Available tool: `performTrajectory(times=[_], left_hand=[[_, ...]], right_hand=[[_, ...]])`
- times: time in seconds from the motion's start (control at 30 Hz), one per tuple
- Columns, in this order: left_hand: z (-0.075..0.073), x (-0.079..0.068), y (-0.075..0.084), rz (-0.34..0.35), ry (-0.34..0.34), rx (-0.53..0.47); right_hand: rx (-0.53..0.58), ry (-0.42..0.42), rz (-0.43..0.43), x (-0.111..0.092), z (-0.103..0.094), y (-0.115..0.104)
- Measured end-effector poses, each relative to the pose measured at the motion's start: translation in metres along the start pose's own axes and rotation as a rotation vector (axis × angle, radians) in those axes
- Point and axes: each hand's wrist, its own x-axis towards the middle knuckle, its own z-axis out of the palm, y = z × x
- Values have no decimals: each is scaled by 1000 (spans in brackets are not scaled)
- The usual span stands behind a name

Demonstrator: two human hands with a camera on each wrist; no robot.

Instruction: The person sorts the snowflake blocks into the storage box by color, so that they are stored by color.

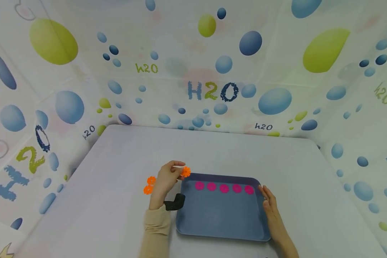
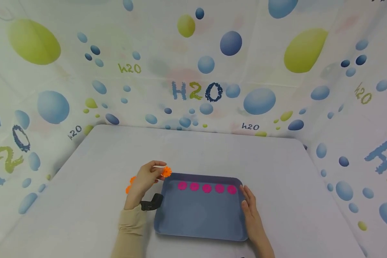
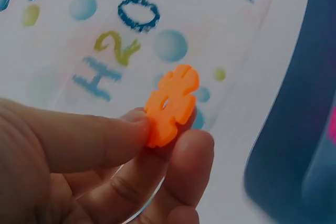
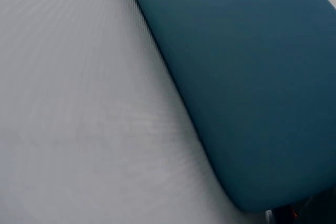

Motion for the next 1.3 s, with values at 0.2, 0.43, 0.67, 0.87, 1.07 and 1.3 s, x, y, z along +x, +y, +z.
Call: performTrajectory(times=[0.2, 0.43, 0.67, 0.87, 1.07, 1.3], left_hand=[[34, 4, 6, 59, -142, -10], [66, 4, 13, 77, -250, -7], [100, 7, 23, 70, -338, -13], [136, 8, 26, 70, -382, 31], [170, 6, 23, 84, -356, 150], [193, 1, 16, 151, -199, 344]], right_hand=[[3, -11, -6, 0, 4, 0], [-21, 2, 28, 1, 5, 1], [-44, 31, 19, 2, -1, 3], [-39, 29, 15, 4, -1, 2], [-11, 41, -4, 4, 0, 2], [-18, 37, 0, 3, 0, 3]])
